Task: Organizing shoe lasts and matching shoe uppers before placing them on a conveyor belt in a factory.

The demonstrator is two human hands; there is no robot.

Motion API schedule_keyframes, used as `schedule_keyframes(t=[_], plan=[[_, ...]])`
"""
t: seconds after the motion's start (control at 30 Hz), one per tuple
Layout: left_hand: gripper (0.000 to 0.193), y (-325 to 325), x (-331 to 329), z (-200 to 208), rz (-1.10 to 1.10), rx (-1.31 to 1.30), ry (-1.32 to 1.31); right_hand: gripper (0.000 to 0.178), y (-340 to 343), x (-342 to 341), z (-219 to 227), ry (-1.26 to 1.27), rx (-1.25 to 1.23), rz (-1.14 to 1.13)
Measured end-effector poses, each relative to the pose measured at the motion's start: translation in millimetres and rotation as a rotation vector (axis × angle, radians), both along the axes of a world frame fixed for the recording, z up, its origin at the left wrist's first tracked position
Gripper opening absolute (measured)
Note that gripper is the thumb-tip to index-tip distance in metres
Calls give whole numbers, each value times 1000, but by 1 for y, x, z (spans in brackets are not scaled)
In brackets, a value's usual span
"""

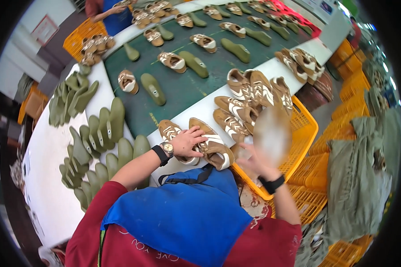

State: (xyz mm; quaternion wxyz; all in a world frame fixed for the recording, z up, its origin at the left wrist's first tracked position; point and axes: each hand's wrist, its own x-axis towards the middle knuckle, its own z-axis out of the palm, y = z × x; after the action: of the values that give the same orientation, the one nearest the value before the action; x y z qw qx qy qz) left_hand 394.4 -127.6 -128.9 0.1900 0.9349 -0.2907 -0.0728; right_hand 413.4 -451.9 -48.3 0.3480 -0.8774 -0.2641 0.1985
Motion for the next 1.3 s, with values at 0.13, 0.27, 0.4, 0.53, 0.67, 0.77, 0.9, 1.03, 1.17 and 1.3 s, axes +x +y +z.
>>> schedule_keyframes(t=[0.13,0.27,0.4,0.53,0.67,0.77,0.9,1.03,1.17,1.3], plan=[[65,10,-25,21,19,33,31,65,46,-21,-55,31,-34,85],[72,18,-54,25,148,3,-115,60,70,-16,-66,84,-66,-25],[74,21,-75,32,364,49,-181,53,94,-1,-77,306,46,-73],[74,26,-77,21,363,68,-136,46,106,11,-80,-11,-14,134],[71,27,-79,13,386,34,-111,29,70,53,-26,-634,134,-357],[71,28,-81,12,380,28,-105,49,7,87,-22,-457,6,-478],[71,29,-80,9,382,10,-103,54,-26,89,-80,-180,83,-366],[70,25,-79,15,379,42,-105,37,7,61,-83,-138,133,-406],[71,28,-77,11,357,28,-122,36,53,44,-70,-164,74,-280],[71,27,-76,13,370,36,-97,34,91,30,-61,-248,110,-116]])
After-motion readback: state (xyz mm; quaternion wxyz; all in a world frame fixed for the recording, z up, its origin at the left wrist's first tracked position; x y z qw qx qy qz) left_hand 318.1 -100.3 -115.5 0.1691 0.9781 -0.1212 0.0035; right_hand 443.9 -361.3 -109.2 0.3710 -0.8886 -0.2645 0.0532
